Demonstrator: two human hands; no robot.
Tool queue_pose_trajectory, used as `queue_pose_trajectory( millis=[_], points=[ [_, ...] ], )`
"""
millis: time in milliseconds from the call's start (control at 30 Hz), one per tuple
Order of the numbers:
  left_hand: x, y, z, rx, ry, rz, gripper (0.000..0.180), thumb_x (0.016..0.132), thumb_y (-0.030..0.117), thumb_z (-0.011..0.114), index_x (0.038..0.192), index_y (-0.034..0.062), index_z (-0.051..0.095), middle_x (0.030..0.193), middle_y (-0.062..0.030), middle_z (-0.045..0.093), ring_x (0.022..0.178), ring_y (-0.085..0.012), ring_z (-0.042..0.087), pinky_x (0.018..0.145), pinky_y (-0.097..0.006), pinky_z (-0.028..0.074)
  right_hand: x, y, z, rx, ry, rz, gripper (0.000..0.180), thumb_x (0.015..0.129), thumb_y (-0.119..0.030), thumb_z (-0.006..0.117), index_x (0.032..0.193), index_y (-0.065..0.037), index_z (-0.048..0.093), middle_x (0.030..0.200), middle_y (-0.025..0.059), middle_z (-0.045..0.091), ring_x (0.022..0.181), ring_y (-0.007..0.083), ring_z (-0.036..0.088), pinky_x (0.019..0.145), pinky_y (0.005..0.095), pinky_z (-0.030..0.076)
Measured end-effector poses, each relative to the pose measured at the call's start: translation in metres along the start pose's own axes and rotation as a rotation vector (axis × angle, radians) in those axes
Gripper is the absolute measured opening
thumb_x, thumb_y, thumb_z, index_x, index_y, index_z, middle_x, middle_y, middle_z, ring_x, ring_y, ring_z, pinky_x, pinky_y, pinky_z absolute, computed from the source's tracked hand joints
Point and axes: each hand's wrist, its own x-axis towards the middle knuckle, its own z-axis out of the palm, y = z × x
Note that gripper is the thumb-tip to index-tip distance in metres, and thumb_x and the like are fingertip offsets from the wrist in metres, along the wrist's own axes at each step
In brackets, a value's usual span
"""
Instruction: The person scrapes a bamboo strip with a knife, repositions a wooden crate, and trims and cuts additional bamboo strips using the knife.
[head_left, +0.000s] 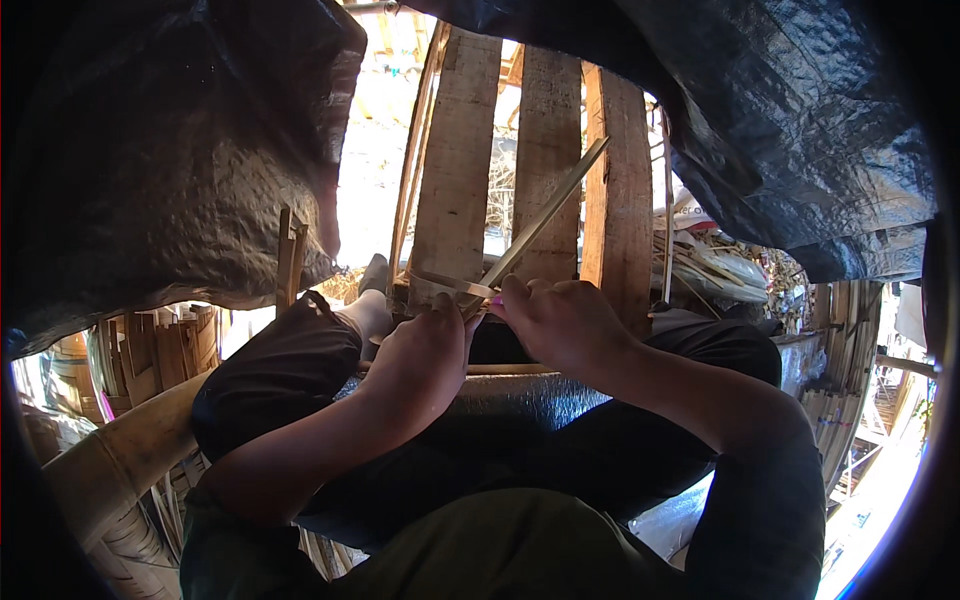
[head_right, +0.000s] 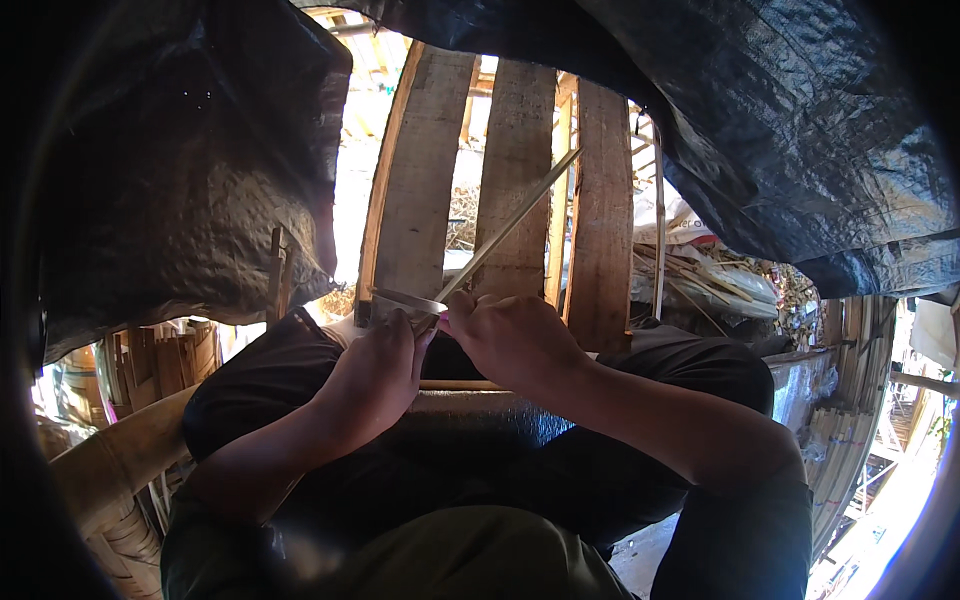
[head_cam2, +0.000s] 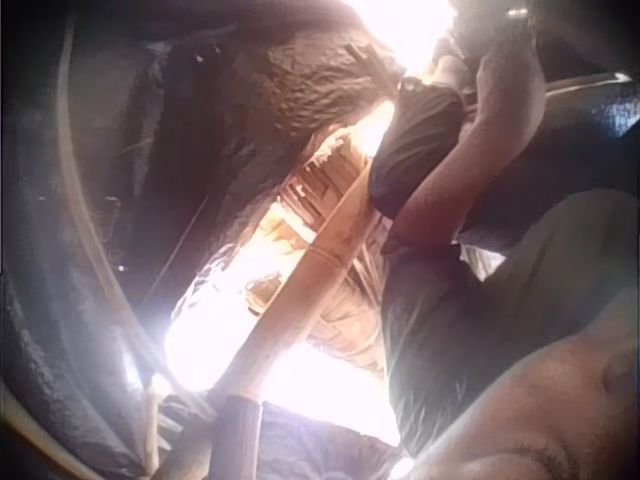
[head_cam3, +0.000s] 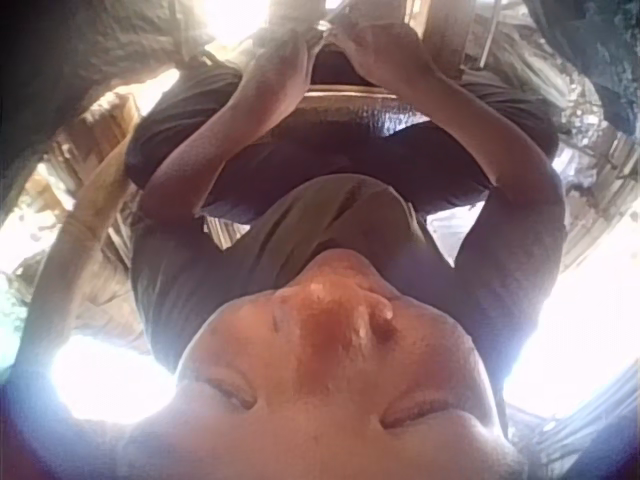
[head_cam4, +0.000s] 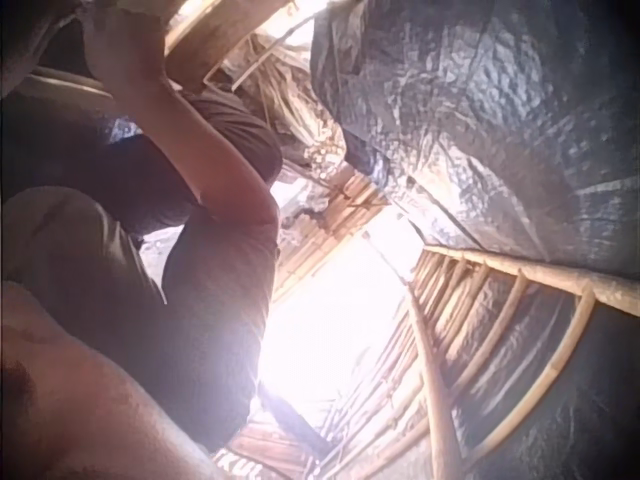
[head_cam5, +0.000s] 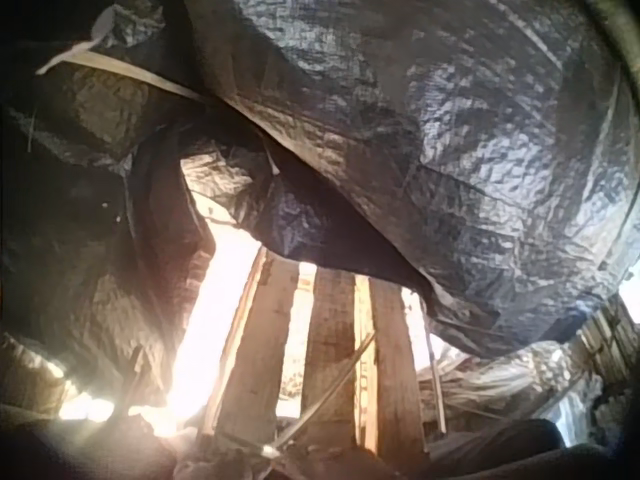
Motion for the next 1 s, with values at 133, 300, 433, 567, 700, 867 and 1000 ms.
queue_pose_trajectory(
  millis=[133,300,433,567,700,867,1000],
  points=[
    [0.000,0.003,0.000,0.029,-0.035,-0.056,0.031,0.104,0.024,0.047,0.097,-0.0065,0.051,0.068,-0.0212,0.065,0.063,-0.0354,0.070,0.053,-0.041,0.057,0.003,0.008,-0.002,0.035,0.040,-0.013,0.028,0.100,-0.028,0.057,0.089,-0.003,0.052,0.052,0.0063,0.056,0.045,0.0230,0.062,0.043,0.0349,0.050],
    [0.001,0.004,0.000,-0.068,-0.033,-0.077,0.025,0.100,0.015,0.054,0.094,-0.0085,0.048,0.067,-0.0263,0.060,0.065,-0.0432,0.064,0.054,-0.048,0.051,0.001,0.019,0.001,0.107,-0.041,0.033,0.030,0.102,-0.030,0.053,0.091,-0.002,0.053,0.058,0.0100,0.061,0.053,0.0268,0.067,0.050,0.0396,0.054],
    [-0.004,0.005,-0.001,-0.094,-0.023,-0.058,0.025,0.100,0.015,0.054,0.093,-0.0083,0.048,0.066,-0.0255,0.060,0.063,-0.0425,0.064,0.054,-0.048,0.052,0.004,0.063,0.006,-0.085,0.037,0.217,0.029,0.103,-0.030,0.049,0.096,-0.003,0.056,0.061,0.0095,0.063,0.054,0.0286,0.068,0.053,0.0429,0.056],
    [-0.002,0.006,-0.002,-0.007,-0.094,-0.095,0.034,0.105,0.027,0.045,0.094,-0.0050,0.050,0.069,-0.0214,0.066,0.067,-0.0382,0.070,0.055,-0.044,0.058,-0.004,0.034,0.006,-0.053,-0.011,0.157,0.031,0.103,-0.030,0.046,0.098,-0.002,0.058,0.063,0.0088,0.065,0.054,0.0276,0.068,0.052,0.0429,0.056],
    [-0.005,0.005,-0.003,-0.074,-0.085,-0.133,0.030,0.103,0.022,0.049,0.094,-0.0069,0.050,0.067,-0.0240,0.063,0.066,-0.0406,0.068,0.056,-0.047,0.056,-0.001,0.014,0.003,-0.022,-0.147,0.180,0.018,0.097,-0.023,0.058,0.100,-0.005,0.058,0.065,0.0106,0.065,0.055,0.0270,0.067,0.051,0.0414,0.054],
    [-0.004,0.006,-0.005,-0.103,-0.081,-0.137,0.027,0.101,0.017,0.053,0.092,-0.0088,0.051,0.065,-0.0259,0.061,0.065,-0.0422,0.066,0.056,-0.050,0.053,0.014,0.063,-0.003,-0.030,-0.007,0.284,0.028,0.101,-0.026,0.049,0.097,0.000,0.058,0.065,0.0127,0.065,0.055,0.0300,0.068,0.051,0.0440,0.055],
    [-0.009,0.004,0.002,-0.046,-0.140,-0.102,0.033,0.105,0.026,0.046,0.094,-0.0055,0.052,0.068,-0.0222,0.065,0.067,-0.0392,0.070,0.056,-0.045,0.058,0.002,0.022,0.007,0.016,-0.052,0.131,0.029,0.102,-0.027,0.049,0.098,-0.001,0.059,0.061,0.0130,0.064,0.055,0.0309,0.067,0.051,0.0447,0.054]
  ],
)
